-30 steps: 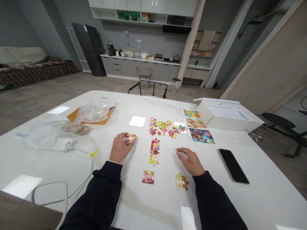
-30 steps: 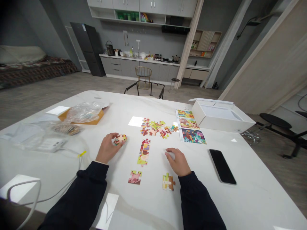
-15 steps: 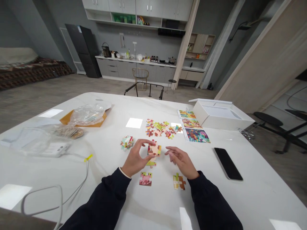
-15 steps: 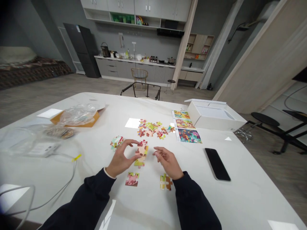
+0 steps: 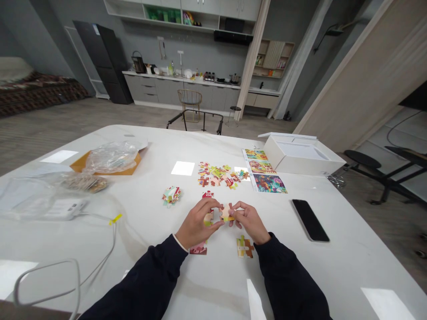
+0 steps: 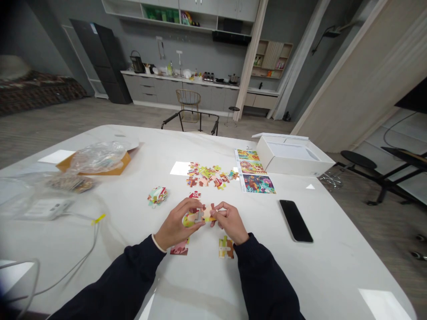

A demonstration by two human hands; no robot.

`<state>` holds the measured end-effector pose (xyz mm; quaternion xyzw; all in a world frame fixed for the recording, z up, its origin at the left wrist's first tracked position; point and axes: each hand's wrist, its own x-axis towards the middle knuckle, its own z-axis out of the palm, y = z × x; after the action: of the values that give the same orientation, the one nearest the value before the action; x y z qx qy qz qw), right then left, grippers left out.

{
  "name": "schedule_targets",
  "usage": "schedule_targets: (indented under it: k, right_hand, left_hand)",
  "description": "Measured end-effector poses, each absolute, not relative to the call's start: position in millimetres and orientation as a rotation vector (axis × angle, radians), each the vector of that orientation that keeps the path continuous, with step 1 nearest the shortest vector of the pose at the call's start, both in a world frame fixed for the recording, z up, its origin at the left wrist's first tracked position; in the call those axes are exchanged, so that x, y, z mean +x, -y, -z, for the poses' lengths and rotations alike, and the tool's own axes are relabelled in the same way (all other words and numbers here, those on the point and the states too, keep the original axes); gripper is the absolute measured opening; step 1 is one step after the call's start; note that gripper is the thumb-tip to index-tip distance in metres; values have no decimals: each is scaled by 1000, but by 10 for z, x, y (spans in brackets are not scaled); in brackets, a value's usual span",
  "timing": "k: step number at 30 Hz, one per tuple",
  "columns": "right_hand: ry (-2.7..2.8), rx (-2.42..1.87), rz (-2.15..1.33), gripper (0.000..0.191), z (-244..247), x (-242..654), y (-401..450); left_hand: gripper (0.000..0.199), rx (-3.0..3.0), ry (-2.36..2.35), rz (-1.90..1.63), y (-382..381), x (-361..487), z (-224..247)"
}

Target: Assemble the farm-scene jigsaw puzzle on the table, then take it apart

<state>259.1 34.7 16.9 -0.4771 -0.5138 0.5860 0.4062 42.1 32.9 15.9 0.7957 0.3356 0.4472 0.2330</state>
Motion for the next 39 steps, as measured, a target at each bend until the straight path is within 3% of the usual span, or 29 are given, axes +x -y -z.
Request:
schedule_targets:
  k: [10,20,34,39]
  right_hand:
    - [1265,-1238,-1416,46,-124,2631,-382]
    - [1254,-1274,-1396,47,-120,2633,-373]
    - [1307,-1261,-1443,45,-146,2626,-363]
    - [1228,-1289,-1444,48,-197,2582,-339]
  left_hand:
    - [33,2235,-957,-1255,-337,345,-159]
    - [52,2245,-957,-1251,-330,348,-95]
    - [46,2151,-857,-1058,-299,331,-53]
    - [59,2019,-902,-1177,-292,386,-52]
